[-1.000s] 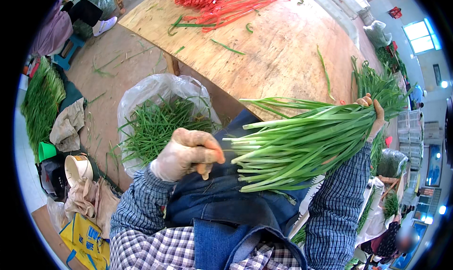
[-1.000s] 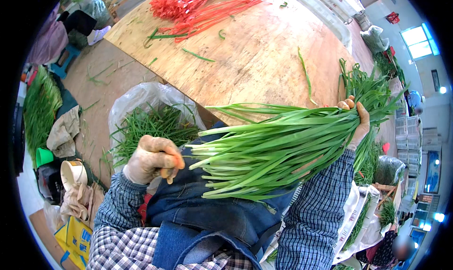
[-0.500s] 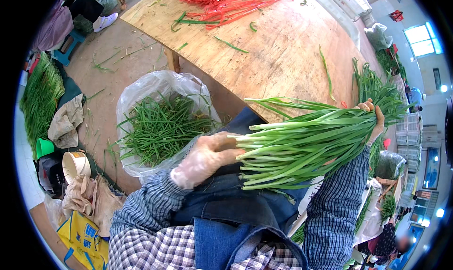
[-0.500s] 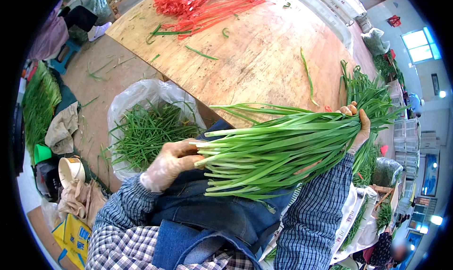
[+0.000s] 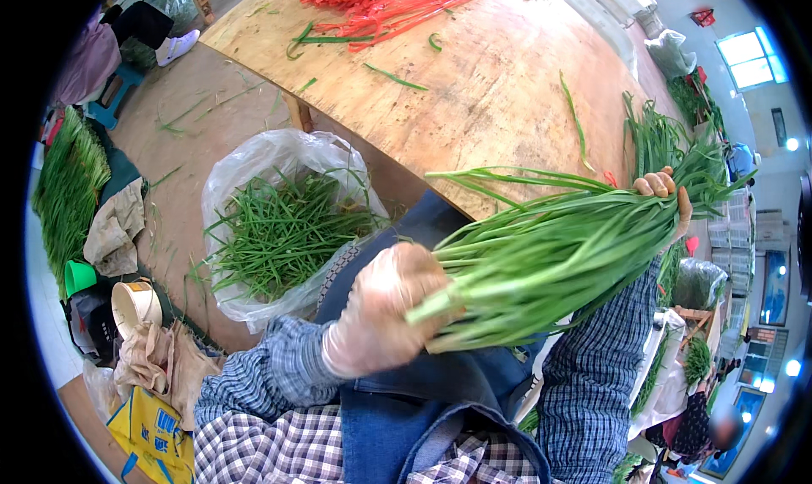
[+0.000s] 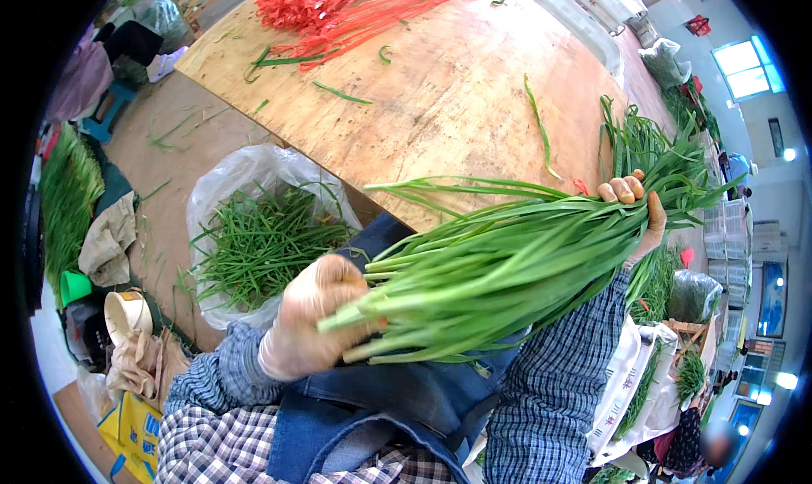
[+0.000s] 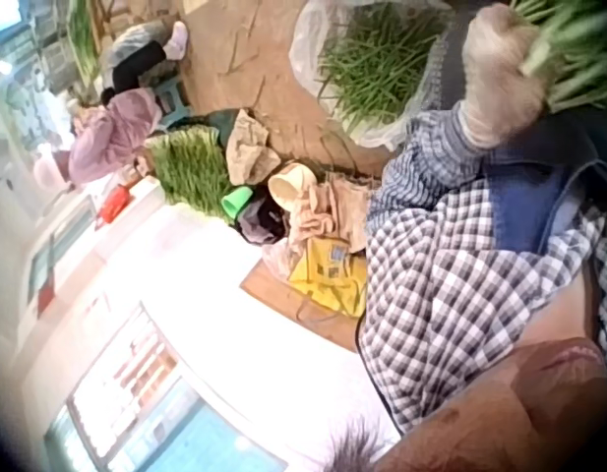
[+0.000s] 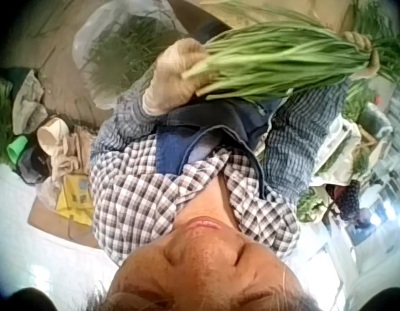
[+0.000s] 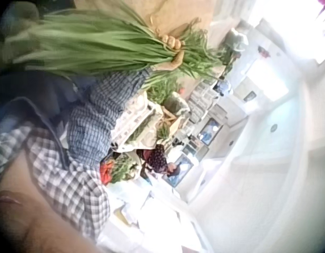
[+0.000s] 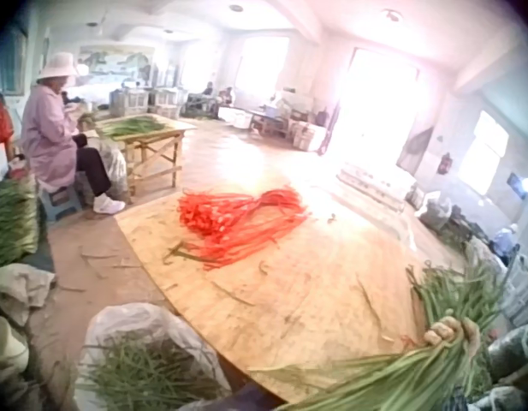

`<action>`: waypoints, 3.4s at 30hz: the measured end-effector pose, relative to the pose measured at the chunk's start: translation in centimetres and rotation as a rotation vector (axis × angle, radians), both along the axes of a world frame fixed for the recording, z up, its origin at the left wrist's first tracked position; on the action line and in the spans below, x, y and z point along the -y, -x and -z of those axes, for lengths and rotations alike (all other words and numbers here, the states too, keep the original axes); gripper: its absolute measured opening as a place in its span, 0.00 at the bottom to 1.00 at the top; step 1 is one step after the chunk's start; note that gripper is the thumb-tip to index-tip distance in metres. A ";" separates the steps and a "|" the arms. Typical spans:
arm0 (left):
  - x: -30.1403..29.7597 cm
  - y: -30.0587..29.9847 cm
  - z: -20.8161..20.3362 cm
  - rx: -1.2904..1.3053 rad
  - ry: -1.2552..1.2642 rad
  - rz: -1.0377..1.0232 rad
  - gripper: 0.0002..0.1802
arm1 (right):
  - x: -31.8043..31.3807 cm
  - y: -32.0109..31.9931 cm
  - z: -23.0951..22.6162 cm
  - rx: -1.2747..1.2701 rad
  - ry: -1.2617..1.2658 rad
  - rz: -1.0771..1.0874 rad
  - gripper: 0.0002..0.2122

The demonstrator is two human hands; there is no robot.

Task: The person sorts through a bundle of chives by hand, removes individual stems, and uses a red tie to secure the bundle before placing it into a white plastic crate.

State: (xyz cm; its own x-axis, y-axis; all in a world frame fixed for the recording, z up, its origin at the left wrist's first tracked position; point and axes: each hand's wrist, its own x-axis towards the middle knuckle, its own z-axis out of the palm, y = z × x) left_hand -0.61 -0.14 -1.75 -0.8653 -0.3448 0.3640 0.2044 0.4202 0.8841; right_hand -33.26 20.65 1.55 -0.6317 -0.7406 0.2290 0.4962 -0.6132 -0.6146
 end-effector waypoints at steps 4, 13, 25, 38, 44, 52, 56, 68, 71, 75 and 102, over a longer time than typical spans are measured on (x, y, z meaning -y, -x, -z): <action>-1.5 -0.9 -0.9 -0.152 0.254 0.050 0.25 | 0.2 -0.3 -0.2 -0.011 0.204 0.040 0.16; -2.7 -1.6 0.5 -0.236 0.085 0.211 0.25 | -0.7 0.0 1.4 -0.072 0.494 0.154 0.15; -0.7 -2.1 -0.5 -0.040 -0.572 -0.192 0.06 | -1.7 -0.3 0.4 -0.151 0.542 0.129 0.15; -2.0 1.2 -1.9 0.246 0.229 -0.078 0.13 | -0.8 -1.5 -0.1 -0.143 0.633 0.106 0.15; -2.5 1.6 -1.3 0.252 0.279 -0.042 0.19 | -0.8 -1.6 -0.1 -0.177 0.643 0.110 0.14; -3.9 2.2 0.2 0.249 -0.050 -0.059 0.15 | -1.0 -1.7 -0.1 -0.180 0.643 0.114 0.14; -4.4 2.3 0.9 0.290 -0.316 -0.075 0.09 | -0.9 -2.1 -0.6 -0.196 0.626 0.128 0.15; 5.2 -5.4 2.0 0.330 0.316 -0.276 0.06 | -2.8 -1.1 -0.1 -0.201 0.547 0.186 0.13; 9.8 -10.7 4.6 0.627 0.719 -0.439 0.06 | -2.1 -1.4 -0.3 -0.208 0.558 0.185 0.13; 7.3 -8.2 1.8 0.454 0.745 -0.399 0.12 | -1.1 -1.5 0.4 -0.162 0.609 0.138 0.16; -4.6 3.5 1.4 0.227 0.284 -0.150 0.12 | -1.8 -2.9 -0.7 -0.182 0.528 0.252 0.17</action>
